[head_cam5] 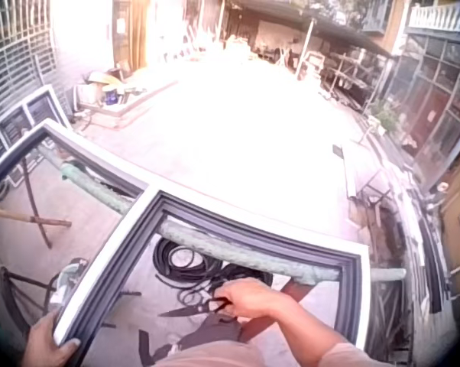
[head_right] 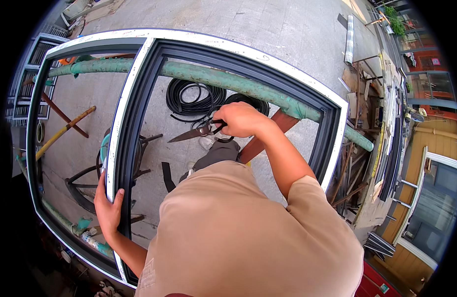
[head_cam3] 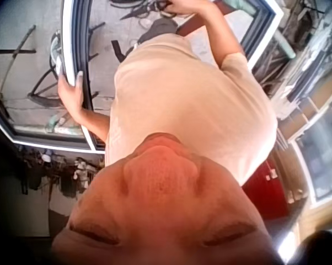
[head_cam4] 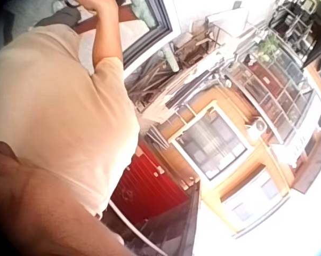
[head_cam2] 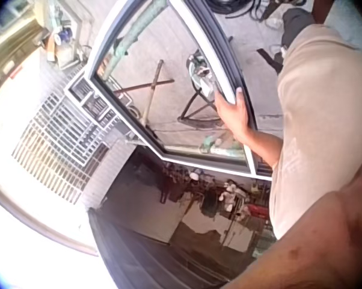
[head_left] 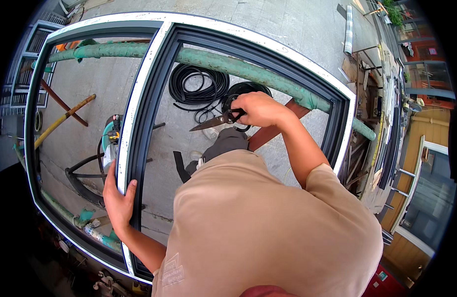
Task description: The person applies sealant to a window frame using a caulking gun and then trims a length of black rubber stripping with shears.
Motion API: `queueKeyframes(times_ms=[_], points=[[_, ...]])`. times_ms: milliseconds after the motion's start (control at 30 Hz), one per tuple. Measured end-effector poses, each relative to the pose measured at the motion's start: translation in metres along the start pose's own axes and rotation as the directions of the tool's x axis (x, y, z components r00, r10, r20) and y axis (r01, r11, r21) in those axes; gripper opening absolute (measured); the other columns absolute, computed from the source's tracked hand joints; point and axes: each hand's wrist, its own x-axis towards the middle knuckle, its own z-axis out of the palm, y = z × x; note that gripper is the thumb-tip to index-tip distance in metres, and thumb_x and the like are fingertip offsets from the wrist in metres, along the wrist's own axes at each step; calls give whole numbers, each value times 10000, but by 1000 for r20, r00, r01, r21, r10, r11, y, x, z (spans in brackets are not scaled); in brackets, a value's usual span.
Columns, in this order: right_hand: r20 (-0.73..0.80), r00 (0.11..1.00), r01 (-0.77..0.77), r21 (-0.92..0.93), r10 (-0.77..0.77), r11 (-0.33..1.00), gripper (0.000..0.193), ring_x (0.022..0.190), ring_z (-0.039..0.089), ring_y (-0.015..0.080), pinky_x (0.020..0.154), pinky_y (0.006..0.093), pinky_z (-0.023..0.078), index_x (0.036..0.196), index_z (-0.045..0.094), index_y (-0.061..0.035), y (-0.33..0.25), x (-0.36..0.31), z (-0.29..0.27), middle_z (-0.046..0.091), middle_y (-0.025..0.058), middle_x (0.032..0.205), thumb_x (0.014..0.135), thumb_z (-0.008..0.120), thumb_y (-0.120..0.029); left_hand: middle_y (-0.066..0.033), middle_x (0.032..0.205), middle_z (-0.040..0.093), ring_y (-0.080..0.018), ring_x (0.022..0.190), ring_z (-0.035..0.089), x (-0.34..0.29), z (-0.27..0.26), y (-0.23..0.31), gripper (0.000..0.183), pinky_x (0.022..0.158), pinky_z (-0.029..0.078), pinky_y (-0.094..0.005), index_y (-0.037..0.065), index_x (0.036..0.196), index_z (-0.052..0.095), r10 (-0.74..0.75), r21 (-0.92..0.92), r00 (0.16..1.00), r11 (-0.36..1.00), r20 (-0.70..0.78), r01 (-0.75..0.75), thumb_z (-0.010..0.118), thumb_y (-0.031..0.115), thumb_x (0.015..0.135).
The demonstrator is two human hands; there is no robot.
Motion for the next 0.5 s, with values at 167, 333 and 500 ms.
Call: queueKeyframes(times_ms=[167, 333, 500], points=[[-344, 938, -4, 111, 42, 994, 200, 977, 683, 394, 845, 486, 526, 1000, 724, -60, -29, -44, -20, 722, 139, 986, 851, 792, -174, -273, 1458, 667, -405, 1350, 647, 6, 2, -12, 719, 1158, 472, -456, -5, 1571, 539, -1, -127, 1000, 992, -9, 0, 805, 109, 914], [-614, 715, -359, 87, 334, 929, 326, 980, 739, 385, 860, 477, 562, 1128, 776, -86, -26, -110, -51, 781, 154, 1003, 886, 826, -299, -264, 1499, 638, -329, 1369, 622, -1, 5, -19, 656, 1181, 442, -416, -53, 1585, 498, 59, -125, 998, 990, -1, -58, 735, 166, 1014], [-786, 299, -702, 203, 541, 683, 401, 1010, 766, 391, 897, 481, 577, 1224, 788, -92, -4, -198, -62, 810, 173, 1049, 904, 832, -328, -292, 1489, 636, -402, 1379, 620, -2, 8, -19, 678, 1178, 453, -452, -51, 1572, 512, 85, -181, 996, 980, -4, -84, 769, 126, 969]])
